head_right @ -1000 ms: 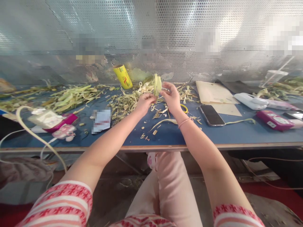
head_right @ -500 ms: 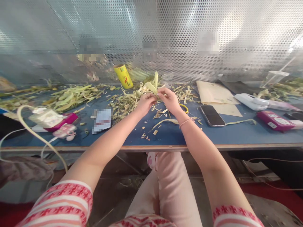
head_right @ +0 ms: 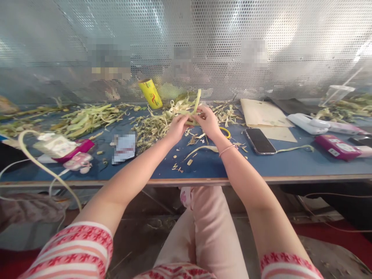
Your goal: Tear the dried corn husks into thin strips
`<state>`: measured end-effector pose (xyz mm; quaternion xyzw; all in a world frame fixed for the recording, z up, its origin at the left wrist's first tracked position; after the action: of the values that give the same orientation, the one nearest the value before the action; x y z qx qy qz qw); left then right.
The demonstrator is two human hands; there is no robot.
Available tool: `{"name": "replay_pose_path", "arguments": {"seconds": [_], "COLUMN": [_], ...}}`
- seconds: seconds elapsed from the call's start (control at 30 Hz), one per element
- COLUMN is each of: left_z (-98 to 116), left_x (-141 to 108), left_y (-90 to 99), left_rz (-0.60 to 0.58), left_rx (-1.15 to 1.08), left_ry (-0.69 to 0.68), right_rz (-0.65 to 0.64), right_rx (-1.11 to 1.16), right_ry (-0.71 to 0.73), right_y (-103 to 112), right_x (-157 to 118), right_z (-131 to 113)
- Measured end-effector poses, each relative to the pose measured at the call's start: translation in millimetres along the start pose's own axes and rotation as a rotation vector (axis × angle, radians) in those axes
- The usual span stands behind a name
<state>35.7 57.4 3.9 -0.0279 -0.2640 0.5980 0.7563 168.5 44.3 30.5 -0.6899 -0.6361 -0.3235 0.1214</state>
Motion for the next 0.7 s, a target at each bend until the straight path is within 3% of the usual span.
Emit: {"name": "replay_pose_path", "arguments": {"seconds": [0.1, 0.33, 0.7], "left_z": [-3.0, 0.4, 2.9], "left_x": [3.1, 2.4, 3.6], "left_y": [2.5, -1.6, -1.4], "left_rz": [0.05, -0.006, -0.036], "left_rx": [0.022, 0.117, 0.155], "left_ry": [0.013, 0.014, 0.01], "right_rz": [0.012, 0.088, -0.142], "right_rx": [-0.03, 0.0, 0.134], "right_ry": [0.052, 0.139, 0.058], "right_y": [2.4, 10.9, 5.9], "right_x": [-2.6, -8.8, -6.8], "right_z": [-5.8, -20.0, -19.3]}}
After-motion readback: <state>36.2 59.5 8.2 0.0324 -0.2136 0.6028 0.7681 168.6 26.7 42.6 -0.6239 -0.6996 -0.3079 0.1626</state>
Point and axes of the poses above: each hand's wrist, its own x-axis towards the middle knuckle, its own y-axis out of the back of the hand, z = x × y, the point moved 5 cm from there along x, towards the middle knuckle, and after that the axes turned 9 degrees about -x, right-handed, at the moved point
